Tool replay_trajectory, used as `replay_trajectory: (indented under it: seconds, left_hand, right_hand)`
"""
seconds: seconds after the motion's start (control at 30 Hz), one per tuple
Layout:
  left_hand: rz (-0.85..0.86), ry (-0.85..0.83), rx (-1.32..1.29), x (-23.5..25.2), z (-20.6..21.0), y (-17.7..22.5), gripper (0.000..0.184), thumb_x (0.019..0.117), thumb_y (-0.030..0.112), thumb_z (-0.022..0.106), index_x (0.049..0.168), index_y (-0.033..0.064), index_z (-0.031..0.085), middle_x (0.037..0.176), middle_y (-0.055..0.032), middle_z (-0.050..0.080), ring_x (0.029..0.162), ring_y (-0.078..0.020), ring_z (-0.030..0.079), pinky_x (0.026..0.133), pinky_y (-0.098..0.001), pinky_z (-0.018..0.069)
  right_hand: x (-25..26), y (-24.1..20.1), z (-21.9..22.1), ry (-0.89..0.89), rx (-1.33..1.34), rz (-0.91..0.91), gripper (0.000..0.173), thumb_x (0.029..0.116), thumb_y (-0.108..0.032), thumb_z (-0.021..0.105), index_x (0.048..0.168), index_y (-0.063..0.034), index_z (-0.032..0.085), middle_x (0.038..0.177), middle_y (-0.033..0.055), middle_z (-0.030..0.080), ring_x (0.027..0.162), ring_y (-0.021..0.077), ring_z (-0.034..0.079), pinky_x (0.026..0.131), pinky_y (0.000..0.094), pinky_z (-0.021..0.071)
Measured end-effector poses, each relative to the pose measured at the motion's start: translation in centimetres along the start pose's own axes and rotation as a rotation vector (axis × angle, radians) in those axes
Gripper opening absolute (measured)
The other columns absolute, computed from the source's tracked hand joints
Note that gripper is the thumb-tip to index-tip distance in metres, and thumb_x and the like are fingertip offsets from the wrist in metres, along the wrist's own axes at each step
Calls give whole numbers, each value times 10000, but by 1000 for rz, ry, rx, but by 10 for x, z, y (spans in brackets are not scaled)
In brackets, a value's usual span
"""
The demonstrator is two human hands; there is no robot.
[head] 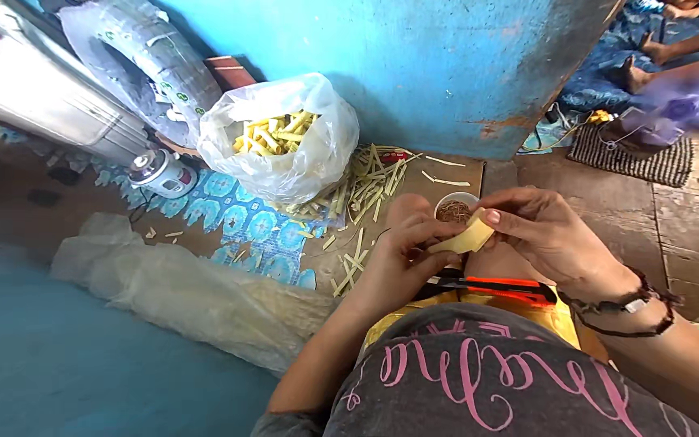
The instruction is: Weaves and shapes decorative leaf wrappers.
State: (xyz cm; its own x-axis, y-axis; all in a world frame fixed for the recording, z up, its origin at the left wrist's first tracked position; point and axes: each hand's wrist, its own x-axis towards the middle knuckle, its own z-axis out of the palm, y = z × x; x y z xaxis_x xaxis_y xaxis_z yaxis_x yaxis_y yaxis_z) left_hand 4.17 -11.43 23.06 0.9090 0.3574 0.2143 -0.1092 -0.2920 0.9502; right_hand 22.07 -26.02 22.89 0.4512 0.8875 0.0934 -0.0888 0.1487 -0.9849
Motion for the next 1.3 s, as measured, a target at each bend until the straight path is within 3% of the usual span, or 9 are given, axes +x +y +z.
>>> replay_trajectory:
  seconds: [0.13, 0.23, 0.3, 0.43, 0.77, 0.9, 1.0, 1.17, 1.3]
  left_hand:
    - [62, 106, -57, 4, 10, -9, 131, 887, 89, 782, 961, 19, 699, 955, -30, 650, 822, -68, 668, 718, -234, 613]
    - [13, 66, 8, 1, 8, -10, 198, 894, 99, 779, 1060, 12, 713, 1007, -48, 644, 838, -63, 673, 726, -222, 613]
    - [-26, 23, -11, 1, 8, -8, 242, 900, 70, 765, 1128, 8, 712, 1055, -59, 636, 904, -71, 682, 777, -236, 622]
    - [34, 77, -60, 0, 16, -11, 187, 892, 89, 778, 1043, -3, 717, 1007, -38, 644, 886, -57, 676, 771, -227, 617]
    - [96, 197, 183, -3, 28, -26, 214, 943, 201, 736, 958, -12, 723, 875, -41, 621, 751, -14, 604, 673, -148, 531]
    - [-20, 34, 42, -5, 17, -24, 241, 941, 146, 736, 1128, -3, 710, 1072, -66, 638, 921, -66, 658, 799, -221, 591]
    - [24, 71, -17, -5, 19, -24, 126, 945, 79, 711, 1023, -20, 723, 1055, -68, 639, 910, -63, 668, 798, -228, 602]
    - [38, 118, 103, -3, 22, -27, 175, 931, 101, 738, 1060, -15, 714, 1145, -119, 577, 962, -90, 656, 812, -240, 607]
    - [145, 194, 122, -4, 28, -29, 80, 887, 39, 757, 930, -24, 736, 1151, -108, 648, 984, -79, 664, 847, -233, 593]
  right_hand:
    - [-3, 4, 11, -180, 59, 172, 140, 1040, -190, 545, 1040, -105, 656, 885, 35, 735, 751, 132, 733, 719, 286, 636]
    - [-3, 4, 2, -189, -149, 59, 205, 1006, -325, 611, 997, -157, 728, 904, -42, 729, 814, 83, 718, 753, 257, 627]
    - [-1, 5, -2, -71, -123, 7, 124, 983, -227, 667, 999, -136, 750, 870, -17, 729, 722, 90, 702, 681, 254, 622]
    - [-1, 7, 8, -9, -75, 54, 33, 1003, -103, 606, 999, -113, 637, 785, 10, 705, 622, 87, 683, 601, 235, 608]
    - [-11, 12, 3, -332, -361, 107, 340, 1096, -330, 429, 996, -134, 688, 883, -106, 697, 828, -24, 687, 791, 183, 591]
    - [-9, 12, 1, -124, -51, 202, 365, 1105, -217, 385, 951, -92, 692, 766, -10, 736, 648, 73, 704, 645, 223, 610]
    - [-7, 9, 6, -79, 123, 311, 248, 1096, -144, 390, 1154, -99, 627, 768, 32, 708, 566, 80, 673, 540, 199, 588]
    - [-16, 25, 6, -172, -257, 3, 367, 1058, -437, 503, 1161, -121, 659, 979, -52, 702, 862, 46, 697, 781, 241, 612]
    - [-15, 17, 12, -13, -9, 203, 338, 1107, -213, 357, 1011, -121, 667, 724, -26, 690, 570, 35, 633, 538, 178, 547]
